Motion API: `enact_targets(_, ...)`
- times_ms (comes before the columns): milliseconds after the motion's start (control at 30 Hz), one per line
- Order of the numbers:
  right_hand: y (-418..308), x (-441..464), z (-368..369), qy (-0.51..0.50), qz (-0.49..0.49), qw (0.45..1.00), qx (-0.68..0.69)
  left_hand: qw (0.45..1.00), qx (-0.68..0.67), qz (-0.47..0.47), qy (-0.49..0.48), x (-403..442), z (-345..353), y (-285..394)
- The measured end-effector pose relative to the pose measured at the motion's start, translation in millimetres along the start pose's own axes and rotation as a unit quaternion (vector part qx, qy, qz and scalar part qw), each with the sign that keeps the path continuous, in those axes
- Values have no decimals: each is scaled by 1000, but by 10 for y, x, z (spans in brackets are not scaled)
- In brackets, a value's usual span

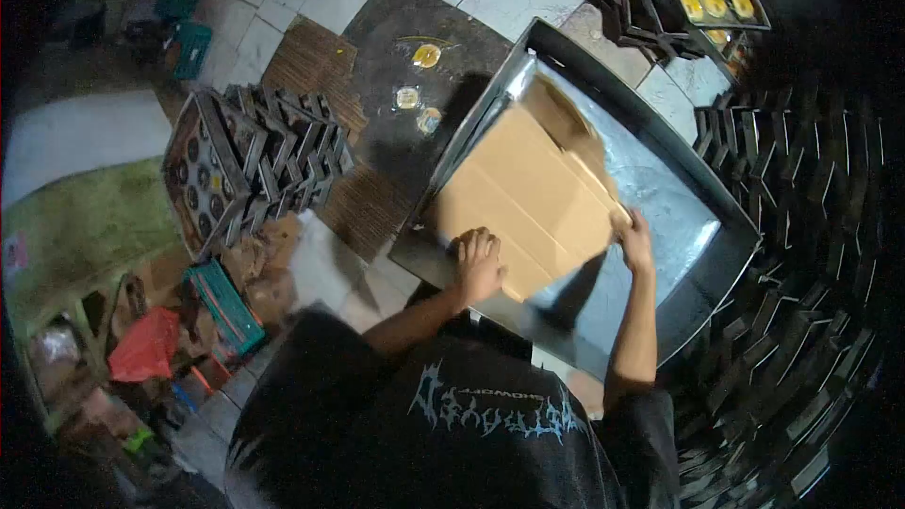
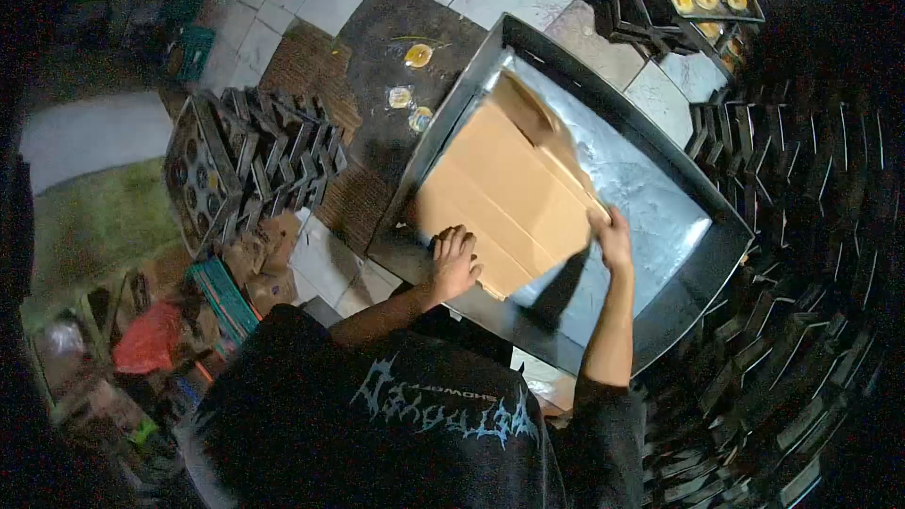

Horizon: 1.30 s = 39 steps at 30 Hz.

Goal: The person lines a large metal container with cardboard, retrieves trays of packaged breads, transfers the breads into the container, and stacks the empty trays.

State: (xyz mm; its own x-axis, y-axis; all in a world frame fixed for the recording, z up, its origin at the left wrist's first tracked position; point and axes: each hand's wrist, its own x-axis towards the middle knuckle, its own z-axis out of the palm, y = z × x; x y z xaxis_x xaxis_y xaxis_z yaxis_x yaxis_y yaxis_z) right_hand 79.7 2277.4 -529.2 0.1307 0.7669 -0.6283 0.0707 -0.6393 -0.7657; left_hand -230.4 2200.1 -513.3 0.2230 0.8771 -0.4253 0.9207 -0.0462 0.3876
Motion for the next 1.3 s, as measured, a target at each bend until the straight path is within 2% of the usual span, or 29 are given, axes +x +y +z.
enact_targets(33, 79, -275, -158, 67, 22, 997, 23, 999, -27, -3, -43, -76, 8, 59)
enact_targets(100, 365, -807, -548, 71, 29, 968, 237, 998, -25, -8, -57, -141, 10, 106)
enact_targets(167, 568, -1379, -674, 166, -14, 924, 344, 997, -47, 6, -58, -166, 31, 124)
enact_targets(233, 931, -1596, -682, 193, -75, 882, 423, 994, -99, -35, -27, -71, -5, 198)
enact_targets(267, 1181, -1594, -656, 224, -68, 863, 448, 987, -153, -48, -34, 1, -26, 226)
enact_targets(300, 1319, -1537, -571, 243, -47, 873, 421, 976, -204, -60, -41, 79, -62, 242)
enact_targets(333, 1530, -1428, -447, 235, -27, 855, 461, 951, -286, -81, -81, 191, -197, 311)
enact_targets(367, 1649, -1311, -313, 228, -10, 835, 501, 930, -351, -85, -67, 356, 122, 169)
enact_targets(467, 1403, -957, 412, 174, 29, 781, 599, 927, -358, -109, -41, 823, 147, 61)
enact_targets(500, 1339, -845, 590, 158, 57, 764, 623, 908, -404, -103, 42, 978, 390, -72)
enact_targets(567, 1358, -582, 844, 170, 56, 764, 620, 774, -568, -276, -49, 1135, 187, -120)
enact_targets(633, 1023, -427, 872, 112, 99, 822, 549, 739, -608, -289, -35, 1231, 11, -207)
enact_targets(667, 878, -344, 899, 84, 89, 870, 478, 725, -623, -294, 7, 1307, 29, -288)
enact_targets(700, 885, -221, 857, 87, 85, 869, 480, 726, -623, -290, 5, 1394, 21, -369)
enact_targets(733, 889, -110, 773, 103, 175, 952, 228, 738, -586, -333, -38, 1487, 14, -447)
enact_targets(767, 905, -18, 712, 112, 252, 960, -42, 745, -547, -373, -78, 1568, 4, -502)
enact_targets(800, 742, -33, 650, 88, 184, 965, -163, 760, -516, -382, -101, 1617, -8, -534)
enact_targets(833, 560, -13, 591, 88, 181, 966, -162, 761, -517, -380, -99, 1653, -13, -560)
enact_targets(900, 152, 94, 456, 81, 93, 905, -407, 743, -504, -436, -69, 1723, -17, -589)
enact_targets(933, -243, 92, 396, 92, 81, 915, -383, 785, -446, -424, -70, 1711, -70, -579)
enact_targets(967, -549, 127, 388, 103, 71, 924, -360, 784, -447, -424, -75, 1715, 132, -699)
enact_targets(1000, -616, 246, 434, 146, -27, 918, -367, 896, -266, -356, -21, 1715, 217, -730)
enact_targets(1033, -684, 379, 468, 186, -129, 901, -369, 935, -170, -307, -52, 1770, 315, -711)
enact_targets(1067, -642, 605, 508, 155, -192, 856, -455, 962, -69, -255, -73, 1780, 133, -514)
enact_targets(1100, -610, 910, 594, 120, -257, 798, -532, 961, -70, -260, -65, 1847, -232, -241)
enact_targets(1133, -670, 1037, 642, 119, -260, 797, -531, 994, 90, -50, 23, 1852, -490, -15)
enact_targets(1167, -758, 1130, 691, 92, -199, 792, -571, 950, 242, 162, 108, 1906, -581, 63)
enact_targets(1200, -797, 1216, 724, 65, -133, 781, -607, 951, 242, 161, 109, 2042, -535, -18)
enact_targets(1300, -709, 1499, 716, 40, -144, 802, -579, 971, 188, 136, 50, 2410, -395, -340)
